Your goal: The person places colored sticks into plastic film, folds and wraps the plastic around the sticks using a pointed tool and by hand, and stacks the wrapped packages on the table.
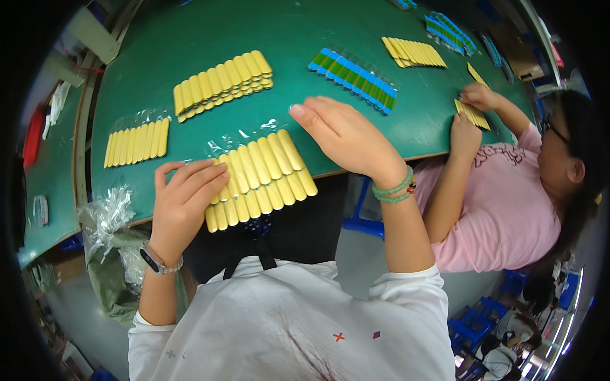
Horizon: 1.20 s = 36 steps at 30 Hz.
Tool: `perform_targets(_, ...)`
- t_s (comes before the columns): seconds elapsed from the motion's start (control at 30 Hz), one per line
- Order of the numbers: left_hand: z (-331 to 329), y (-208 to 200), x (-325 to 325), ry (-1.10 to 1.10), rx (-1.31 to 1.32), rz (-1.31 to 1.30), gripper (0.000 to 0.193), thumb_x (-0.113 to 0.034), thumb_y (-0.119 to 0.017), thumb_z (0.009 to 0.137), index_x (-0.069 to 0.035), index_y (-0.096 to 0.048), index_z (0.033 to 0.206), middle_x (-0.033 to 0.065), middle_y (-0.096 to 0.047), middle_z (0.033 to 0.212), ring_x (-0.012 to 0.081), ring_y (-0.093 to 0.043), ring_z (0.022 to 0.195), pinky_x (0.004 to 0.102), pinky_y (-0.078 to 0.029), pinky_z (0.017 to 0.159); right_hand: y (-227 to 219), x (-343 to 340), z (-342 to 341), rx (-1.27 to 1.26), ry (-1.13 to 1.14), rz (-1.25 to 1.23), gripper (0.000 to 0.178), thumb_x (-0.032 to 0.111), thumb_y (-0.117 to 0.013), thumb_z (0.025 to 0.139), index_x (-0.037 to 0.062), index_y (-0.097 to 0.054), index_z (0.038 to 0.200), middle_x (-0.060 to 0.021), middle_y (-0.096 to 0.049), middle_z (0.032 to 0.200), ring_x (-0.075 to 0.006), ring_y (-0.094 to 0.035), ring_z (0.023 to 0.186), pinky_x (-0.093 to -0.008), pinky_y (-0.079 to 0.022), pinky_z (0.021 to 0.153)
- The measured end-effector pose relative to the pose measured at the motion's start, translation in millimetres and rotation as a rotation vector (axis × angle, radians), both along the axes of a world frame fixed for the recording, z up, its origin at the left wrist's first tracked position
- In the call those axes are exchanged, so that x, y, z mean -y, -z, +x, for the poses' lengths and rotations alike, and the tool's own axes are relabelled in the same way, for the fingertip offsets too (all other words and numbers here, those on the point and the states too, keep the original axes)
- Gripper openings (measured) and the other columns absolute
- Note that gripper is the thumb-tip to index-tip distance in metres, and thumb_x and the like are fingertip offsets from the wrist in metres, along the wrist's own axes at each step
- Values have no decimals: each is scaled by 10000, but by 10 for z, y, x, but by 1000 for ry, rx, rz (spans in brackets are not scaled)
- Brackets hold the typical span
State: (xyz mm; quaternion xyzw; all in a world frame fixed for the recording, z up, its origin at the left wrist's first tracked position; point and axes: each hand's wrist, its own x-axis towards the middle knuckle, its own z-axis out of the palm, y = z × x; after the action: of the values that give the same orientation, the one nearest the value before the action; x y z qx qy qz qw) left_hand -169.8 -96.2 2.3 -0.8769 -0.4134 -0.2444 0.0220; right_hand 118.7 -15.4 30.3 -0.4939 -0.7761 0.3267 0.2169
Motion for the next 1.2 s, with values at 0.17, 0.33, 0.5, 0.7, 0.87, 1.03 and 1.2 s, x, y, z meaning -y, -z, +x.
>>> perform_targets(0.17, -86, 109, 12, -43, 44, -12, 254, -123, -623, 790, -112, -709, 1029, -7, -688, 1133, 197, -610, 1060, 381, -404, 883, -12, -138, -109, -72, -80, -227, 183, 64, -648, 912, 0, -630, 1083, -62, -640, 869, -133, -613, 794, -280, -510, 678)
perform_targets(0.33, -99, 200, 10, 44, 210, 38, 208, -132, -641, 786, -129, -702, 984, -30, -673, 1066, 164, -609, 1028, 358, -412, 875, 0, -310, -66, 42, -170, -122, 83, 27, -681, 871, -7, -672, 946, -26, -615, 846, -97, -596, 787, -249, -500, 698)
perform_targets(0.5, -103, 318, 60, -13, 223, 128, 169, -146, -662, 773, -135, -681, 940, -63, -659, 1023, 125, -604, 995, 340, -416, 866, -151, -312, -660, 184, -300, -75, 48, 31, -709, 831, 5, -697, 869, -39, -566, 843, -129, -566, 775, -266, -453, 671)
perform_targets(0.7, -104, 392, 48, 13, 228, 251, 155, -153, -674, 746, -140, -673, 900, -76, -635, 915, 105, -592, 929, 323, -405, 859, -180, -372, -1475, 192, -614, 27, 53, 31, -706, 802, -1, -669, 823, -87, -537, 727, -233, -542, 715, -323, -440, 632)
perform_targets(0.87, -86, 395, 46, 13, 194, 290, 74, -160, -664, 731, -158, -638, 800, -71, -576, 821, 100, -563, 845, 314, -398, 852, -111, -367, -1539, 122, -598, -89, 72, 39, -716, 813, -9, -667, 833, -77, -537, 744, -219, -539, 719, -318, -427, 633)
perform_targets(1.03, -84, 417, 34, 31, 209, 282, 61, -152, -661, 727, -134, -621, 768, -51, -566, 811, 120, -564, 833, 301, -440, 796, -63, -291, -1501, 105, -571, -59, 67, 38, -719, 815, -1, -675, 848, -73, -532, 774, -203, -524, 715, -316, -420, 635)
perform_targets(1.2, -101, 402, 21, 82, 235, 212, 75, -142, -662, 722, -99, -616, 764, -23, -571, 828, 146, -569, 820, 291, -483, 730, -66, -329, -1040, 174, -424, -37, 68, 26, -725, 808, -5, -681, 849, -62, -518, 782, -171, -500, 711, -303, -401, 634)
